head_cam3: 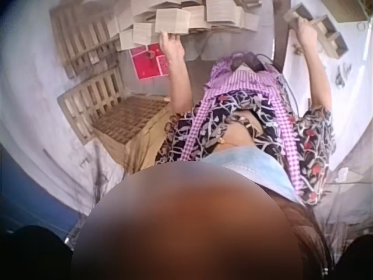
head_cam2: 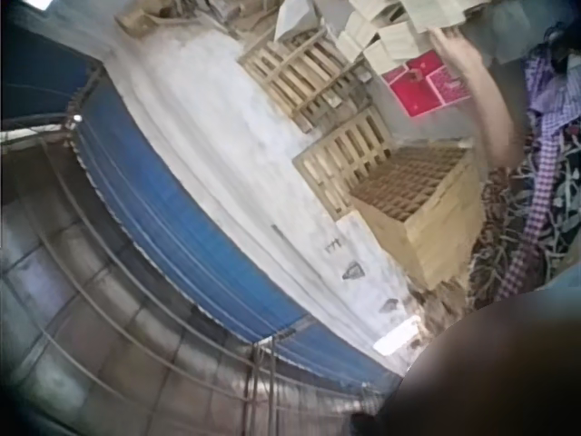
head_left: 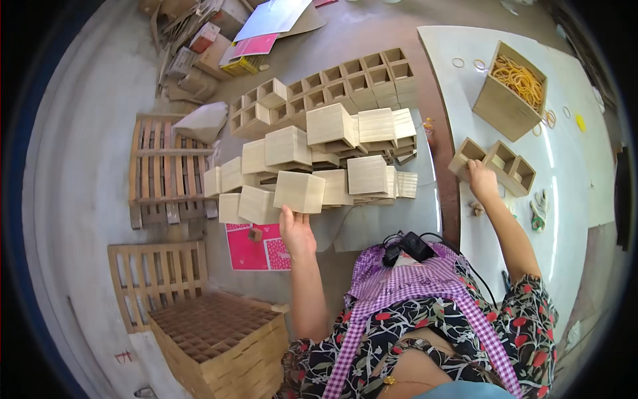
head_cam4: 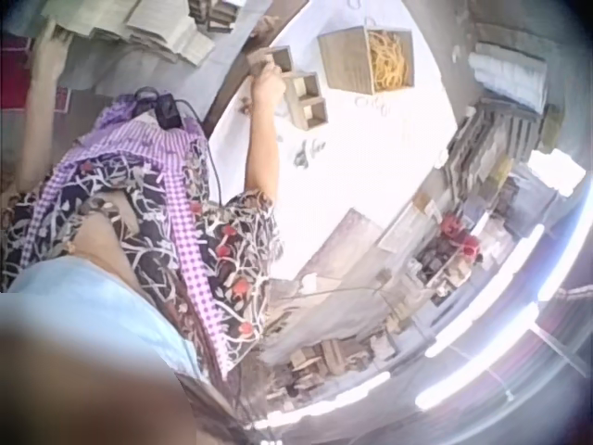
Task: Stacking small wooden boxes and securing the stacks with rubber bands.
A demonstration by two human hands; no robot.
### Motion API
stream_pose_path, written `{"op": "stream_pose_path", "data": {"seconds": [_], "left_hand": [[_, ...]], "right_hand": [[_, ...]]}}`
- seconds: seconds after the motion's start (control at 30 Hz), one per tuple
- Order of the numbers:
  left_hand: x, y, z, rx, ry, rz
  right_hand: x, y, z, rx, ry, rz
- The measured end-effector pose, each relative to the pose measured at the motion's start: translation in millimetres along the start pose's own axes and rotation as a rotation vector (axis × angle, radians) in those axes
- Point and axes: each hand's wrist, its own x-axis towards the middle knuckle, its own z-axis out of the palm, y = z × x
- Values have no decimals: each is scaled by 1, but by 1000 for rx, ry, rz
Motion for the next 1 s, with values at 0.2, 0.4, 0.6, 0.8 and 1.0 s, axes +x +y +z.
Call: {"op": "stream_pose_path", "data": {"seconds": [0.2, 0.4, 0.6, 0.8, 1.0], "left_hand": [[-82, 3, 51, 585, -186, 607], [-83, -11, 124, 731, -1140, 415], [-87, -39, 125, 839, -1192, -17], [-95, -82, 113, 594, -1281, -373], [-105, -88, 106, 703, -970, -402]], "right_hand": [[-19, -57, -102, 228, 176, -224], [-45, -128, -166, 746, 135, -452], [-50, -116, -147, 973, -99, -8], [-31, -101, -85, 1831, -369, 786], [-52, -109, -53, 1880, -457, 885]]}}
